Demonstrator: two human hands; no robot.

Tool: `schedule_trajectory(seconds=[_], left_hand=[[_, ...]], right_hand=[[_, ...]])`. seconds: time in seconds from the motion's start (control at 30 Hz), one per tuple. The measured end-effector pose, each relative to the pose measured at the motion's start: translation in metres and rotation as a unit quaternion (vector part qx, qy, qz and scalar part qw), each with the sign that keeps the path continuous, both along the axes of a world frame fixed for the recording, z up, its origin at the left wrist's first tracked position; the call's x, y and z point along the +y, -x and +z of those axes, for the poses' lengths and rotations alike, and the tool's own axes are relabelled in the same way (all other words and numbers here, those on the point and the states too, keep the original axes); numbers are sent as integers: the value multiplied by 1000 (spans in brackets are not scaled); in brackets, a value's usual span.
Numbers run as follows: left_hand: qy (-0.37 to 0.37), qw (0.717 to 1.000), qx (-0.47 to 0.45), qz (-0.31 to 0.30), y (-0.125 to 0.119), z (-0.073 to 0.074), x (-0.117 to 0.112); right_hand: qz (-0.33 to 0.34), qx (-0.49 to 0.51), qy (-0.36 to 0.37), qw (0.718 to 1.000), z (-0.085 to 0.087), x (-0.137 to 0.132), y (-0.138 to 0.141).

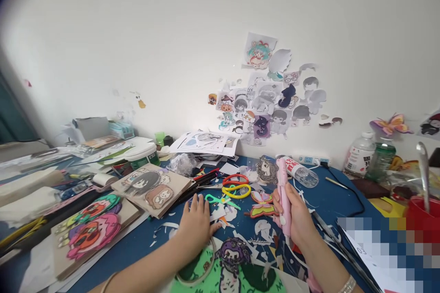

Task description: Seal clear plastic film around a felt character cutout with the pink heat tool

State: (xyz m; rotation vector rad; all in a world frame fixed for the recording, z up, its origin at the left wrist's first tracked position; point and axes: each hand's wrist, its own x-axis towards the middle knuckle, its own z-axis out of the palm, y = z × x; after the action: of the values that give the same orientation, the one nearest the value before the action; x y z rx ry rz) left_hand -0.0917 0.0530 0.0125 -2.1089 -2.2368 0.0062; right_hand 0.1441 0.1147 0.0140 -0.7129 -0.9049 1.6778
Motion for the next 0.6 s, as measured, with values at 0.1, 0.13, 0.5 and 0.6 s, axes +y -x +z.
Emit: schedule_trajectory(seconds=[0.1, 0.13, 0.5, 0.6], left_hand=[[36, 999, -37, 7, -4, -5, -9], [44, 998, -51, -5, -4, -5, -10], [79, 975, -143, -153, -7, 0, -3], [44, 990, -123, -46, -3, -1, 0]], right_hand=[[0, -4, -13, 1000, 0, -1, 1], [2, -4, -17, 1000, 0, -1, 1], [0, -7, 3, 1000, 0, -1, 0], [-4, 1, 5, 1000, 2, -2, 1]])
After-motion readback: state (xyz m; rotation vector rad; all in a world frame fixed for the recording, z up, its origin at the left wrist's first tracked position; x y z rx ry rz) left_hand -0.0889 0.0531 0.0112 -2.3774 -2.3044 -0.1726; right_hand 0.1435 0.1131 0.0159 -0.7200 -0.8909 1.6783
